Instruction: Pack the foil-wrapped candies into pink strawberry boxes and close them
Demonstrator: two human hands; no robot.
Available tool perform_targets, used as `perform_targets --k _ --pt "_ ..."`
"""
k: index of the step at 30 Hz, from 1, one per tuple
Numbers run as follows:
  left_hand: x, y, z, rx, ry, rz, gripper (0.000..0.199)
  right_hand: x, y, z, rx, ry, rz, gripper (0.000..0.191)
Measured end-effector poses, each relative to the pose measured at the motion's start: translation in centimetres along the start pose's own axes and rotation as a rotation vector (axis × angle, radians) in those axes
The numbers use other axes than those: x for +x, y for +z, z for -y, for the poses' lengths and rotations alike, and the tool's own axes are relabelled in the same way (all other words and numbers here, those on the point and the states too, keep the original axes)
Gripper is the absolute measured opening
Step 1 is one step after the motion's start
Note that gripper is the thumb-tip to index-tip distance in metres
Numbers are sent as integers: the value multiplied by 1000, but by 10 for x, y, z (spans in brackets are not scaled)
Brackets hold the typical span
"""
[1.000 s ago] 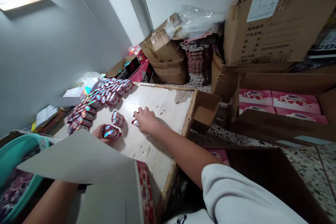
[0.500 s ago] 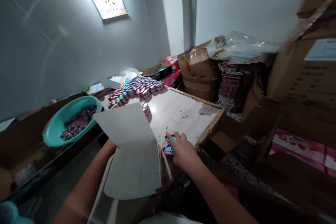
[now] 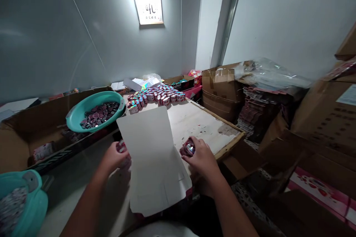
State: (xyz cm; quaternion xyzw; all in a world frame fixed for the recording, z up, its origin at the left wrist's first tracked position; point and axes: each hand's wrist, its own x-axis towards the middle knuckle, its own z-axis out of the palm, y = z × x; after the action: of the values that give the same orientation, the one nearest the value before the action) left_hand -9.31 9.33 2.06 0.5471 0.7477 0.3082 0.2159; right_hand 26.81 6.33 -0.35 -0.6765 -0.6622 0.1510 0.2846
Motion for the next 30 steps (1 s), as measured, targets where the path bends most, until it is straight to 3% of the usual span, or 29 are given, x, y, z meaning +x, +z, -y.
perform_targets --k 4,6,8,10,12,15,17,20,30 --pt "-28 -75 17 -4 -43 -61 86 -8 -41 9 157 -189 -91 78" --pt "-48 -106 6 20 50 -57 90 -11 -60 28 204 -349 -33 74" --pt "-66 -117 -19 5 208 33 87 -8 -66 53 186 -482 54 76" --pt "-78 -106 -51 25 343 173 80 0 -58 74 122 -572 155 83" --pt "-82 -77 -80 162 420 312 70 9 -41 86 55 -617 240 89" --pt "-76 -25 -99 370 460 353 62 18 -16 83 -23 -602 292 94" --pt "-69 2 -97 468 448 354 66 19 -7 76 -42 -548 306 94" --pt "-60 26 -86 567 452 349 66 16 -2 67 -78 -491 303 92" --pt "-55 56 -61 586 626 130 53 19 12 75 -300 -530 303 88"
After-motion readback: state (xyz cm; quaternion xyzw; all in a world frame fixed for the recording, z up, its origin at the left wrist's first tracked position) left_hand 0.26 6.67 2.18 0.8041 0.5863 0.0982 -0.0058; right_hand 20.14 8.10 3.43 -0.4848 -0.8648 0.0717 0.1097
